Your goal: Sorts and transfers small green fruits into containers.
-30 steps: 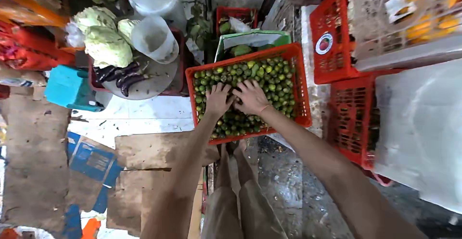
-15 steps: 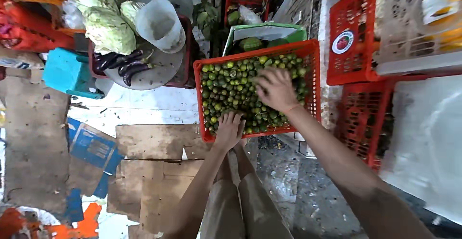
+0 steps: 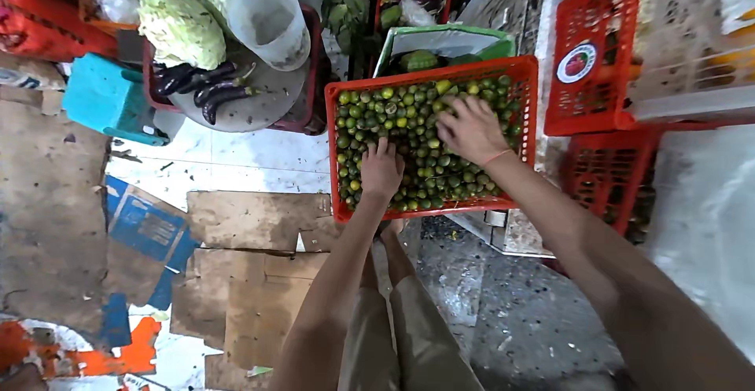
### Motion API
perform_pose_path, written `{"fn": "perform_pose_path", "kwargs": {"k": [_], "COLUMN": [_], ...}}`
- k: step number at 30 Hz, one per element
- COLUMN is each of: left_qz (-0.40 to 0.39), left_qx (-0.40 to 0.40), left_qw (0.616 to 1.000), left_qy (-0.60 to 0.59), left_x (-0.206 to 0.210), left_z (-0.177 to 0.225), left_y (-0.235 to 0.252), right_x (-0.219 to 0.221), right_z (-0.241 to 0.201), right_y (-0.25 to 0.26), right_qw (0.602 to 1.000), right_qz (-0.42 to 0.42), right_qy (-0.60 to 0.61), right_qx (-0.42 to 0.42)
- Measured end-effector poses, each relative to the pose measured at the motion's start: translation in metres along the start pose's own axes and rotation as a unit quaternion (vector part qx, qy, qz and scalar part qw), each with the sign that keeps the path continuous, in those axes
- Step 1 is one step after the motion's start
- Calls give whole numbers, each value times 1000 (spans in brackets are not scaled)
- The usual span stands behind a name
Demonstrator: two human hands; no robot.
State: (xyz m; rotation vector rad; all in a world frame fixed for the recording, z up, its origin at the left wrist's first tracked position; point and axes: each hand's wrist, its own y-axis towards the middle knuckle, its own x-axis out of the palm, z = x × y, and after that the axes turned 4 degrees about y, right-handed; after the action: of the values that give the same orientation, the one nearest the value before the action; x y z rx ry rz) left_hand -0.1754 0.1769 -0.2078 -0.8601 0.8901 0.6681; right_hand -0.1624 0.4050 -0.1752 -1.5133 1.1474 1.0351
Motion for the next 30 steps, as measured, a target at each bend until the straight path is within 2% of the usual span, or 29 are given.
{"fn": "perform_pose_path", "kwargs": {"k": [3,5,6,8,10,13,15,17,18,20,22,23,25,28,29,30], "left_qz": [39,45,35,11,2,41,99,119,105,65,77,82,63,3,-9,-8], "left_qx": [-6,16,22,30,48,55,19,-62,-106,-176,-208,-212,-216,-191,-177,-175], "left_qw": [999,998,998,999,999,996,981,939,906,811,713,678,641,591,573,560], "left_qy": [-37,-48,-47,-37,-22,-59,-163,-316,-397,-554,-665,-699,-734,-783,-800,-810], "left_x": [3,4,6,11,17,18,17,7,-2,-18,-23,-24,-30,-37,-39,-42], "left_z": [-8,-10,-10,-8,-6,-7,-8,-9,-11,-17,-26,-31,-40,-46,-46,-44], "left_y": [-17,-30,-35,-44,-57,-73,-75,-72,-69,-56,-38,-29,-16,-8,-6,-4], "right_x": [-7,-8,-5,5,22,35,37,33,31,29,29,27,12,-25,-34,-38], "right_z": [-2,-33,-52,-86,-106,-119,-123,-124,-123,-118,-115,-113,-106,-90,-85,-78], "right_y": [-14,-12,-7,12,31,45,50,53,54,54,53,51,47,39,39,41], "right_qw": [995,991,989,971,954,953,946,939,936,931,929,924,891,827,831,857], "right_qz": [73,97,78,-23,-94,-96,-84,-85,-90,-99,-92,-74,-28,-73,-79,-70], "right_qy": [27,62,101,196,214,168,168,178,185,196,210,236,343,505,506,466], "right_qx": [68,69,79,137,187,233,266,282,286,290,290,292,295,236,219,209]}}
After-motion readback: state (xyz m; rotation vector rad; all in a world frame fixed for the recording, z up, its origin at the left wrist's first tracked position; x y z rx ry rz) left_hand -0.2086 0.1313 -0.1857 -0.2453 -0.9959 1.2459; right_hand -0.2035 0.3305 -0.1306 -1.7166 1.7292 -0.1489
